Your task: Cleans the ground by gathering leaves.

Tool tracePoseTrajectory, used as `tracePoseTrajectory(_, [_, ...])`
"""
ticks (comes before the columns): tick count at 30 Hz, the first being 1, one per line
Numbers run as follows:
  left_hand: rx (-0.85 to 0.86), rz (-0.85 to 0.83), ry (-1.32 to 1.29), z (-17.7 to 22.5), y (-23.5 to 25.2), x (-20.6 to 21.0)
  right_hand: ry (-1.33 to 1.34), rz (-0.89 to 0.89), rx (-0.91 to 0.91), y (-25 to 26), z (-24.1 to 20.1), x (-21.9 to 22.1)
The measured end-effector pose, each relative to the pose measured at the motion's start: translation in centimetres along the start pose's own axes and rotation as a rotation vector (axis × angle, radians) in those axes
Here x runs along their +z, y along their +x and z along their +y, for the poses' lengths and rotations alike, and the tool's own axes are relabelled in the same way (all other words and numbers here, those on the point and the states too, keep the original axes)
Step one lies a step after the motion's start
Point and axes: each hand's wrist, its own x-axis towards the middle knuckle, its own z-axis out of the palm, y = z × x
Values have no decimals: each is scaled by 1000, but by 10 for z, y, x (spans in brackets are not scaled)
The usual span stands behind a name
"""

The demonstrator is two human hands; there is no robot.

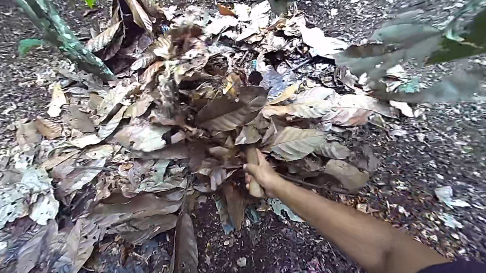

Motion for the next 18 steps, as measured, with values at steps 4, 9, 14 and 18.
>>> tracePoseTrajectory(4, [-81, 28, -282, -3, 0, 28, -38, -55, 17, -40, 27, 27])
tracePoseTrajectory(9, [-114, 113, -612, 26, -25, 71, -255, -228, -1, -90, 47, 59])
tracePoseTrajectory(14, [-197, 21, -881, 62, -44, 125, -654, -370, -123, -126, 50, 73])
tracePoseTrajectory(18, [-316, -57, -992, 73, -55, 148, -447, -389, -355, -131, 33, 86])
